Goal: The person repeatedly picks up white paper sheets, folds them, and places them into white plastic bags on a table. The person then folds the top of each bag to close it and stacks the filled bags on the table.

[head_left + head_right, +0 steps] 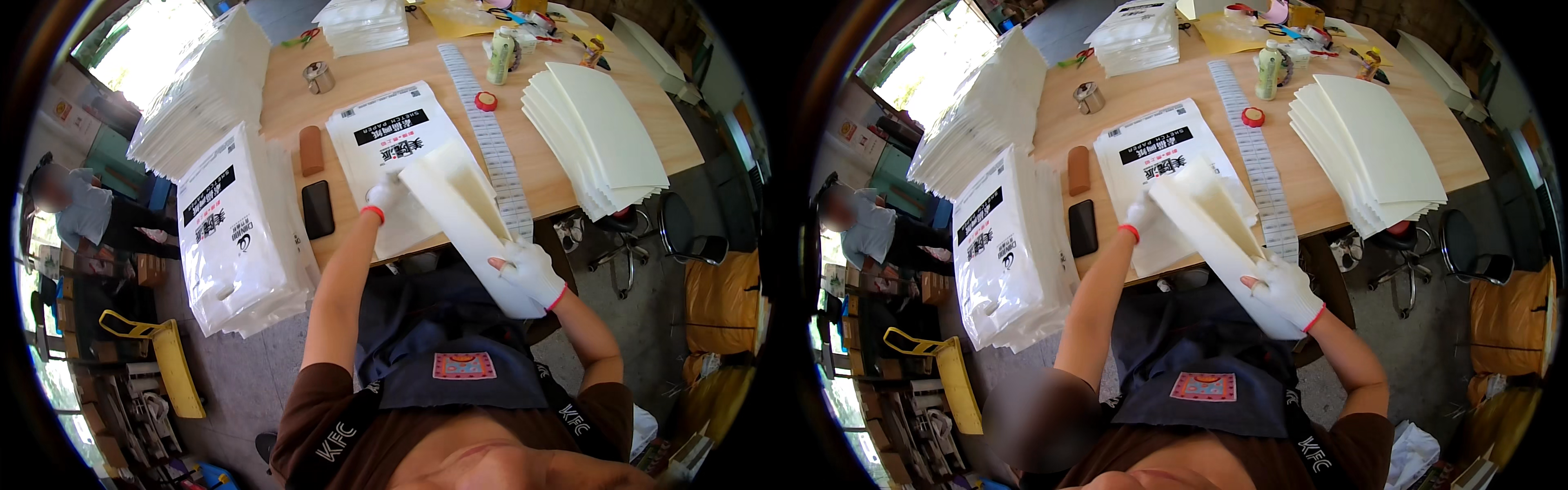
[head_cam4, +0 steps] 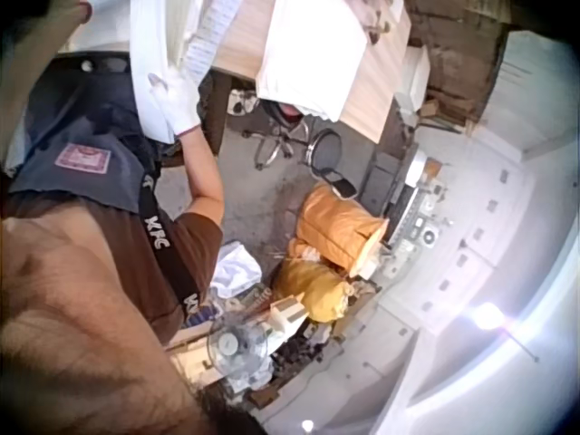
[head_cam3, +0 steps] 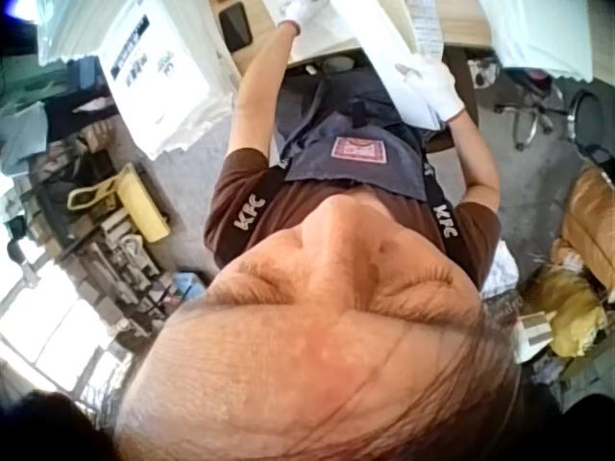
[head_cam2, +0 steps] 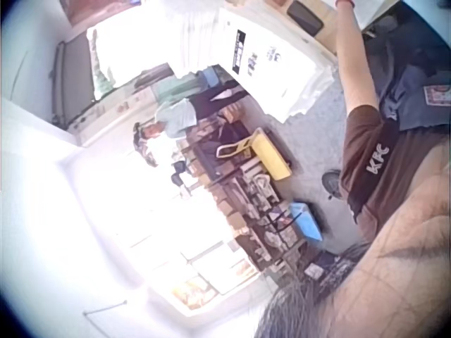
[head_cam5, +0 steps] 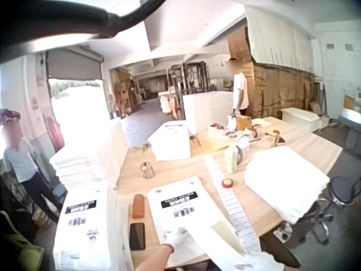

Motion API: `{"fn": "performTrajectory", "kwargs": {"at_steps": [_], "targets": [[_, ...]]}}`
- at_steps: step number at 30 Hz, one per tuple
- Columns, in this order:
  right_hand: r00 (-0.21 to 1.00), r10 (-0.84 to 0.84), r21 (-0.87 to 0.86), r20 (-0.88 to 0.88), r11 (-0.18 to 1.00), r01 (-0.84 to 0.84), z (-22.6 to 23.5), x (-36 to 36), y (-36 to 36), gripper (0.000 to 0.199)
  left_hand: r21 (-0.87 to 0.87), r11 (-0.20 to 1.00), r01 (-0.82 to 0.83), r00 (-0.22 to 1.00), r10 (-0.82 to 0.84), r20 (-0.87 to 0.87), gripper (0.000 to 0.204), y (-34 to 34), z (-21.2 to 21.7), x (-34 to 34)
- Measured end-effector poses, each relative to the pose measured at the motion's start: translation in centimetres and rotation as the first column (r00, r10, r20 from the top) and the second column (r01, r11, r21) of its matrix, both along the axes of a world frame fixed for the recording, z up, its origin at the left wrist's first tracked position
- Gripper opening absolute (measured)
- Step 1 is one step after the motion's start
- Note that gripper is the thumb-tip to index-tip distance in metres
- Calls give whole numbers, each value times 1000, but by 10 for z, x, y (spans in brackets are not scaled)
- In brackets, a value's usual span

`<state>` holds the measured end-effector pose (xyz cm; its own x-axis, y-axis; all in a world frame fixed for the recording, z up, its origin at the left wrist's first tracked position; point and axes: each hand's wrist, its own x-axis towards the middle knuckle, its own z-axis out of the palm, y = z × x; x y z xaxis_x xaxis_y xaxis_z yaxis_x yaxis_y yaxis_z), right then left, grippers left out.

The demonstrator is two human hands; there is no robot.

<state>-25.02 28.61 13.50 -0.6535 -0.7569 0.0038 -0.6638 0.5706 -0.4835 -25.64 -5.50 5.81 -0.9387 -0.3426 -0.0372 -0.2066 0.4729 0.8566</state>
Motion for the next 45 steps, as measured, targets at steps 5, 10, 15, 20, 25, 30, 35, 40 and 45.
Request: {"fn": "performTrajectory", "kwargs": {"at_steps": [5,10,15,20,25,30,35,40,45], "targets": [[998,52,314,-39,949,-37,18,-15,-38,34,307,951,46,981,15,-195,21,-21,87,-17],[849,6,84,528,995,-59,-10,-54,-41,38,-315,910,271,799,-395,-454,20,36,78,29],[714,214,-495,667,843,210,-32,-55,-76,48,-523,816,245,651,-538,-535,22,137,80,72],[845,184,-558,503,816,155,-42,-55,-105,41,-437,864,251,767,-452,-454,32,175,111,68],[977,8,-350,215,934,69,-72,-20,-99,34,-375,903,212,842,-363,-399,23,150,84,73],[939,38,-322,-342,934,-155,-27,66,-31,26,-115,984,137,918,-169,-357,8,143,15,130],[946,-295,163,-136,935,315,-87,51,8,42,-441,865,239,749,-453,-483,29,158,-3,186],[972,-82,336,-222,929,155,-93,65,34,15,-552,825,-123,972,-11,-233,46,122,-27,270],[978,4,265,-210,963,53,-83,73,33,20,-509,838,-195,981,177,-84,55,135,-53,290]]}}
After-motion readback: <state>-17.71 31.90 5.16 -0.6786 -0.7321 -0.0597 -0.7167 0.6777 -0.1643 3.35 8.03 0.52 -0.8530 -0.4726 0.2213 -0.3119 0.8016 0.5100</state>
